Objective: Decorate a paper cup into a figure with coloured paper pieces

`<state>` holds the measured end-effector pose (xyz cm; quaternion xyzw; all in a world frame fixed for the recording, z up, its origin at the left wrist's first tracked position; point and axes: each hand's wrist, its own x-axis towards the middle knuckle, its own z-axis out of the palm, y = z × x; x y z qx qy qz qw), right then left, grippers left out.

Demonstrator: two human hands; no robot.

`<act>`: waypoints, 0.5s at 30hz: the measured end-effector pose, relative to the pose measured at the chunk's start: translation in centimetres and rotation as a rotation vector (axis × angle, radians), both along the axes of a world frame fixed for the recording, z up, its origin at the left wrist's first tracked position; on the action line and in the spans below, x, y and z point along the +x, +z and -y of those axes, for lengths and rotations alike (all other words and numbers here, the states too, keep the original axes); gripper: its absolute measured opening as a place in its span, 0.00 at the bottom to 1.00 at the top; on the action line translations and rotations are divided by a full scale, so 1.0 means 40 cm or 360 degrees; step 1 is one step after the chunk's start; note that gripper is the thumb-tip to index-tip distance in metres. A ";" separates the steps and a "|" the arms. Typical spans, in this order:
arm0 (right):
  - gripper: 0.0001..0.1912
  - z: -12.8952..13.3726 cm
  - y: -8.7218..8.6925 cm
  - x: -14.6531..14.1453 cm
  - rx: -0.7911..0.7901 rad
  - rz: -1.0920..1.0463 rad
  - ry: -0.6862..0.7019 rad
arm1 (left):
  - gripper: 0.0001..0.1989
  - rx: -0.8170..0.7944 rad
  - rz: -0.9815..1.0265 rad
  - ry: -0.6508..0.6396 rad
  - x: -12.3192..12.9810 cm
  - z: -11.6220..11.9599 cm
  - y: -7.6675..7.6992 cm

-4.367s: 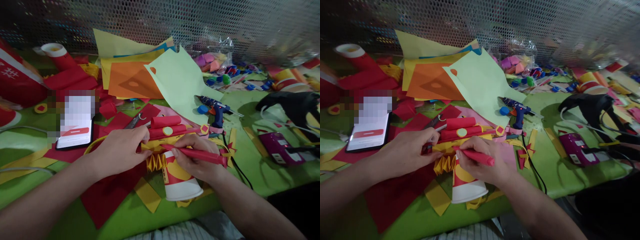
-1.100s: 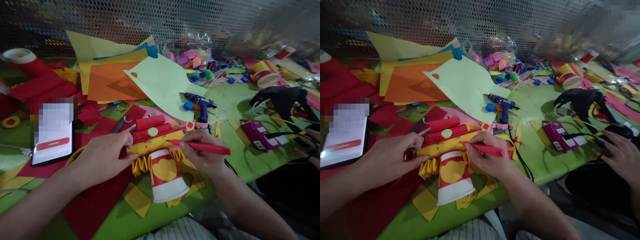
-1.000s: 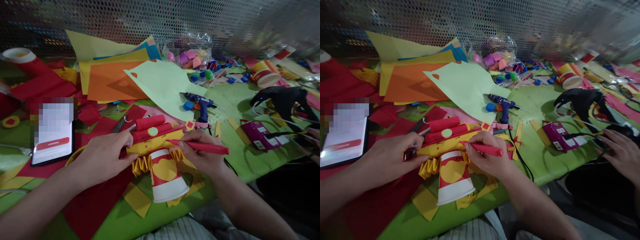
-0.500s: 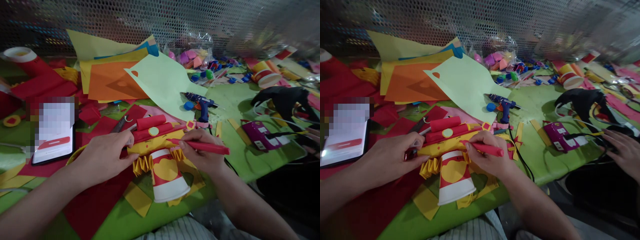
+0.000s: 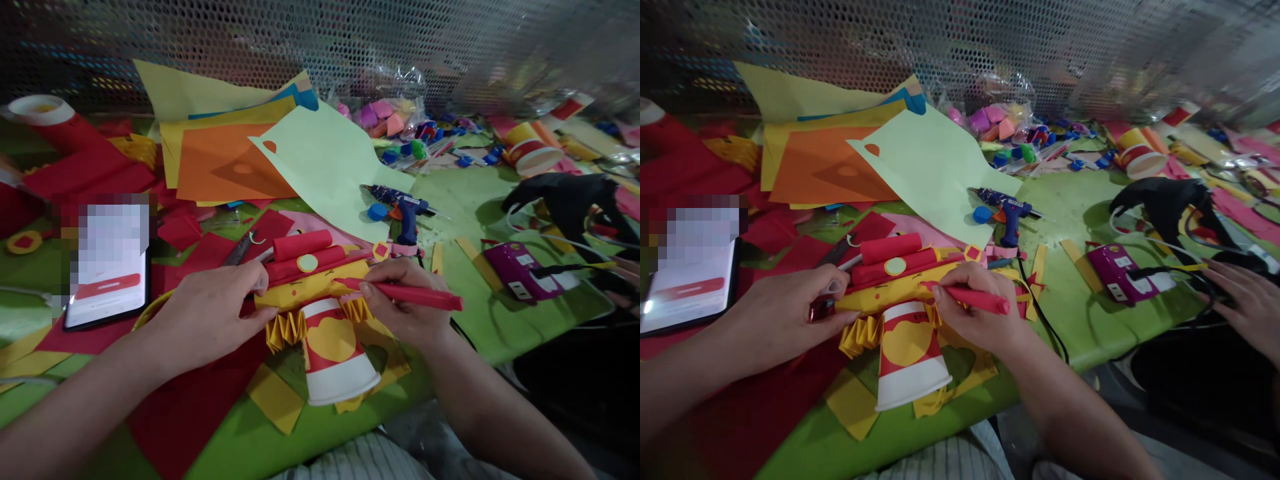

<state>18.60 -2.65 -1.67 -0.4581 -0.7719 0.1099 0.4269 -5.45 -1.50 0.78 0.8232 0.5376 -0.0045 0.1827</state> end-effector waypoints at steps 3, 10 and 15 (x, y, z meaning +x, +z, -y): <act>0.04 -0.001 0.004 -0.004 0.0044 0.0025 0.0025 | 0.09 0.0009 0.0001 0.0000 -0.001 0.002 0.003; 0.03 0.001 -0.001 0.002 0.0002 -0.0001 -0.0002 | 0.10 0.0132 0.0139 -0.0044 -0.013 0.001 -0.022; 0.04 -0.001 0.003 -0.001 0.0068 0.0029 0.0068 | 0.10 0.0136 0.0164 -0.0028 -0.016 -0.001 -0.031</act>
